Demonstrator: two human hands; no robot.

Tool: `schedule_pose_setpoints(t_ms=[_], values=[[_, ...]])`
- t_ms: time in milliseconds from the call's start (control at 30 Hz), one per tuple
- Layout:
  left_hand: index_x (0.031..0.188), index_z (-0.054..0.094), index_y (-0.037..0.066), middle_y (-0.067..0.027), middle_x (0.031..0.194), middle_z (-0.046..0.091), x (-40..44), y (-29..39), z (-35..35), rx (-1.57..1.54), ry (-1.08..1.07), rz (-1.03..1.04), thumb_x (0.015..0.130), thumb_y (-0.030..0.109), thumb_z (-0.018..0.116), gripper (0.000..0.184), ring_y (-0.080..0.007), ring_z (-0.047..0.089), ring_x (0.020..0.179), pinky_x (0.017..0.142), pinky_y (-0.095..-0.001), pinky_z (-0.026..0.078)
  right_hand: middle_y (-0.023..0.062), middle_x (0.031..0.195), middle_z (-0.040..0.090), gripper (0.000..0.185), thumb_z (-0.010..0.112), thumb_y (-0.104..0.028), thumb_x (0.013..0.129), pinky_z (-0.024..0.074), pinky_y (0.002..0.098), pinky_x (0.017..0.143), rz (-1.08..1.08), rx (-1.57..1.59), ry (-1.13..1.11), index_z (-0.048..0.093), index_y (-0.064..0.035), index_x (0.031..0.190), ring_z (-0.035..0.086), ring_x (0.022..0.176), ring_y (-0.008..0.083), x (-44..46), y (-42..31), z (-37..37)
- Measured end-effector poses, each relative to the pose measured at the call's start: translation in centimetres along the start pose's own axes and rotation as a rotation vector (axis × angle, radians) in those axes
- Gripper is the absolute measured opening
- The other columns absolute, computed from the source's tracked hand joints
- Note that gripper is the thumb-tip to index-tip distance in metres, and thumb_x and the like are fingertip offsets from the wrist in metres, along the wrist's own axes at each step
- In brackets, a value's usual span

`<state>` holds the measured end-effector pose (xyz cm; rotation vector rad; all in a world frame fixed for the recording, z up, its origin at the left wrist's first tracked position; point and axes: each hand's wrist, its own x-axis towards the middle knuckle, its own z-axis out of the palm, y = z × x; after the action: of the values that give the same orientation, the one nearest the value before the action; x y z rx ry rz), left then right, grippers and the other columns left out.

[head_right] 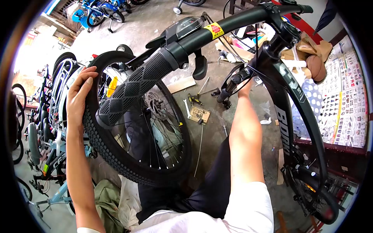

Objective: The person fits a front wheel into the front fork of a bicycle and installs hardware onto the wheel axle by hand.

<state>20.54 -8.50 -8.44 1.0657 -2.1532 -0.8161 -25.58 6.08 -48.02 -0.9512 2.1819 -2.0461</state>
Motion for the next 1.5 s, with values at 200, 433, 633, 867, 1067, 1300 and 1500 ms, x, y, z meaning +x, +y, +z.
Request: schedule_pose_setpoints(t_ms=[200,433,633,867,1067,1300,1500], values=[[0.104,0.070,0.001,-0.0101,0.129,0.063,-0.2,0.2,0.0,0.007,0.032,-0.023,0.095,0.013,0.058,0.019,-0.0258,0.039,0.139,0.116,-0.0361,0.023,0.0126,0.104,0.058,0.060,0.080,-0.009,0.066,0.0458,0.0387,0.090,0.030,0.060,-0.013,0.049,-0.0043,0.117,0.058,0.098,0.0284,0.7,-0.2,0.5],[0.103,0.070,0.001,-0.0103,0.126,0.064,-0.7,0.5,0.3,0.010,0.039,0.009,0.093,0.011,0.059,0.018,-0.0249,0.042,0.136,0.115,-0.0361,0.025,0.0104,0.100,0.057,0.052,0.078,-0.008,0.069,0.0465,0.0372,0.086,0.089,0.086,-0.042,0.050,-0.0054,0.113,0.058,0.093,0.0263,1.0,-1.5,1.0],[0.100,0.070,0.000,-0.0099,0.123,0.065,-1.3,0.7,0.6,0.088,0.072,0.041,0.089,0.012,0.060,0.019,-0.0257,0.043,0.136,0.113,-0.0355,0.028,0.0086,0.097,0.056,0.046,0.077,-0.006,0.071,0.0471,0.0358,0.083,0.172,0.186,-0.061,0.052,-0.0064,0.109,0.058,0.089,0.0244,2.2,-3.1,2.4],[0.100,0.070,0.002,-0.0099,0.123,0.064,-1.5,-0.3,0.5,0.143,0.090,0.057,0.089,0.014,0.060,0.019,-0.0274,0.043,0.137,0.113,-0.0365,0.029,0.0064,0.093,0.056,0.038,0.076,-0.005,0.074,0.0478,0.0342,0.079,0.266,0.301,-0.086,0.053,-0.0075,0.105,0.058,0.085,0.0222,3.5,-4.5,2.0],[0.100,0.069,0.002,-0.0088,0.122,0.065,-1.4,-0.9,0.6,0.166,0.107,0.109,0.090,0.016,0.060,0.019,-0.0291,0.045,0.135,0.113,-0.0374,0.031,0.0046,0.089,0.055,0.032,0.075,-0.004,0.077,0.0484,0.0329,0.076,0.421,0.490,-0.116,0.054,-0.0085,0.101,0.057,0.081,0.0203,3.5,-6.1,0.1],[0.095,0.069,-0.001,-0.0108,0.113,0.067,-1.0,-1.4,1.0,0.169,0.170,0.200,0.087,0.016,0.062,0.020,-0.0302,0.054,0.123,0.108,-0.0366,0.037,0.0025,0.085,0.054,0.026,0.074,-0.002,0.080,0.0491,0.0313,0.072,0.575,0.660,-0.186,0.056,-0.0096,0.097,0.057,0.076,0.0181,3.7,-9.9,-2.9],[0.091,0.065,-0.003,-0.0132,0.104,0.065,0.0,-2.8,2.0,0.212,0.182,0.238,0.086,0.014,0.061,0.018,-0.0286,0.059,0.108,0.112,-0.0366,0.033,0.0056,0.082,0.060,0.019,0.076,-0.006,0.079,0.0514,0.0315,0.074,0.376,0.356,-0.197,0.058,-0.0031,0.087,0.061,0.075,0.0180,5.0,-14.1,-6.6]])
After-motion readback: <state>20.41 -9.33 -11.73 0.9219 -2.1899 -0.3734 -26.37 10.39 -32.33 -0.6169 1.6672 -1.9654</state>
